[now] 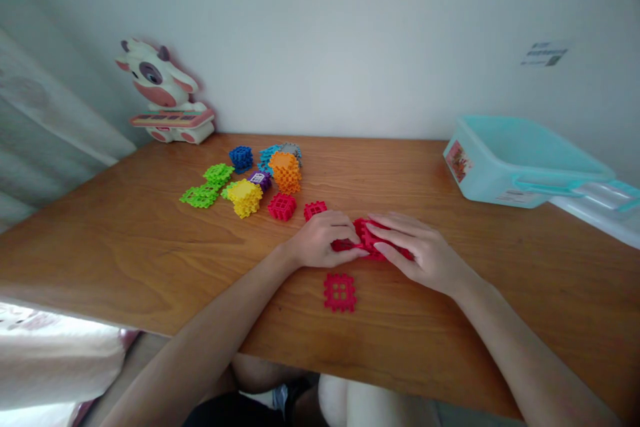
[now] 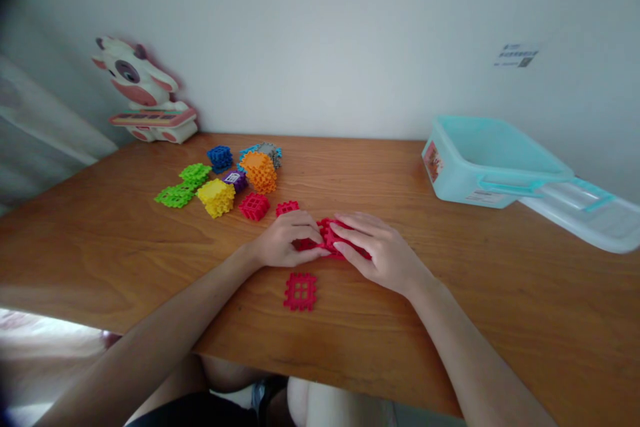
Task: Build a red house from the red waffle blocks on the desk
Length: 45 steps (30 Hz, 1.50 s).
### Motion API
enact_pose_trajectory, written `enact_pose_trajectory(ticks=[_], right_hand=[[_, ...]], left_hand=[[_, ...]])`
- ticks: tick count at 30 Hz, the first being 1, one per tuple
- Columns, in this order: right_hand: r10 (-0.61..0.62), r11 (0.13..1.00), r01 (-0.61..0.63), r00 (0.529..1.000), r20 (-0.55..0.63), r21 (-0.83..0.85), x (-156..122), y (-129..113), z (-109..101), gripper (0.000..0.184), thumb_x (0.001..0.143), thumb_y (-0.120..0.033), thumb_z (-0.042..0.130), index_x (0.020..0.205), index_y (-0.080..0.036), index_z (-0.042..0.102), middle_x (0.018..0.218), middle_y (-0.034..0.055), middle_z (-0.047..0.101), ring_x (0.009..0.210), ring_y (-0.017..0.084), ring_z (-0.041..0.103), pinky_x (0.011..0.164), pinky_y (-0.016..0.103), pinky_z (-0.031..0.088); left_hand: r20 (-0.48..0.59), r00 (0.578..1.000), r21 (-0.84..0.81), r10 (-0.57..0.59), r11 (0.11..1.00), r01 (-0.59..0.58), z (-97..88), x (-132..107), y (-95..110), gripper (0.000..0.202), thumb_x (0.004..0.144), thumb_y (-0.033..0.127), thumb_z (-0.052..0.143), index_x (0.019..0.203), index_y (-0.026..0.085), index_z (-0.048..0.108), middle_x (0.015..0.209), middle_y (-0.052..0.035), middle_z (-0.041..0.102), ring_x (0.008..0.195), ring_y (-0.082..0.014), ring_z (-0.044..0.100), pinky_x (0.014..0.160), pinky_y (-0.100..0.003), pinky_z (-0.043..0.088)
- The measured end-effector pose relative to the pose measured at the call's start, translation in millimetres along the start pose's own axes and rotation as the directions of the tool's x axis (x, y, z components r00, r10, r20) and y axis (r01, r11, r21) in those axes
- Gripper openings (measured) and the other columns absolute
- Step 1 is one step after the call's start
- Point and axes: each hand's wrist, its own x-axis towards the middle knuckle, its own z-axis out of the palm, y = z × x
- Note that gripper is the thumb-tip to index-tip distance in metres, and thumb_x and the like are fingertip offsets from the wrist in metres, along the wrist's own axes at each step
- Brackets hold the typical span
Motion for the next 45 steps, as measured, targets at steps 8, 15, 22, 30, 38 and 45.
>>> enact_pose_trajectory(ticks=[8,15,22,30,38,45], right_hand=[[-0.050,0.999,0.050,0.998,-0.026,-0.022,-2.9,2.4,2.9,0.033,0.100,-0.027,0.061,0.131,-0.029,0.071,0.135,0.0055,0.071,0.121,0.025,0.069,0.106,0.046,0.058],[-0.145,0.985,0.138,0.988,-0.053,-0.106,-5.8,8.8,4.0,0.032,0.094,-0.026,0.070,0.126,-0.028,0.074,0.142,0.0087,0.067,0.120,0.027,0.070,0.103,0.045,0.059],[-0.301,0.938,0.290,0.953,-0.031,-0.188,-0.3,3.2,-0.1,0.031,0.099,-0.018,0.062,0.128,-0.020,0.072,0.134,0.0127,0.071,0.120,0.025,0.070,0.104,0.043,0.059],[-0.176,0.984,0.175,0.984,-0.036,-0.039,-1.4,5.4,3.2,0.036,0.098,-0.025,0.065,0.133,-0.029,0.068,0.138,0.0067,0.069,0.121,0.023,0.069,0.106,0.043,0.057],[0.036,0.999,-0.036,0.999,-0.031,-0.024,-4.8,6.2,0.6,0.058,0.092,-0.044,0.071,0.144,-0.024,0.055,0.137,0.0125,0.068,0.121,0.028,0.068,0.104,0.048,0.057],[0.047,0.999,-0.046,0.999,0.028,-0.025,-3.8,7.5,0.1,0.045,0.098,-0.042,0.063,0.139,-0.024,0.059,0.133,0.0110,0.069,0.119,0.026,0.067,0.103,0.046,0.057]], left_hand=[[-0.116,0.993,-0.004,0.028,1.000,-0.029,1.3,1.3,0.9,0.019,0.090,0.037,0.074,0.093,0.019,0.069,0.092,-0.0079,0.074,0.087,-0.0182,0.068,0.082,-0.031,0.054],[-0.125,0.991,-0.051,0.042,0.998,-0.049,2.1,2.3,1.8,0.018,0.093,0.034,0.072,0.085,0.018,0.067,0.081,-0.0051,0.072,0.077,-0.0157,0.066,0.074,-0.028,0.052],[-0.130,0.991,-0.088,0.007,0.996,-0.018,5.1,0.3,0.9,0.020,0.090,0.033,0.075,0.083,0.017,0.066,0.078,-0.0033,0.071,0.072,-0.0140,0.064,0.070,-0.026,0.050],[-0.210,0.978,0.036,0.020,0.999,-0.012,4.0,1.1,1.9,0.038,0.085,0.038,0.078,0.114,0.018,0.063,0.106,-0.0108,0.071,0.102,-0.0231,0.066,0.092,-0.039,0.054],[0.000,0.985,-0.034,-0.174,0.984,0.173,7.3,-0.9,-0.9,0.062,0.088,0.047,0.074,0.138,0.020,0.052,0.129,-0.0133,0.069,0.116,-0.0266,0.067,0.103,-0.044,0.053],[0.024,0.979,-0.048,-0.202,0.978,0.203,7.6,-0.9,-0.2,0.060,0.089,0.049,0.073,0.137,0.020,0.054,0.128,-0.0138,0.069,0.116,-0.0278,0.067,0.103,-0.045,0.053]])
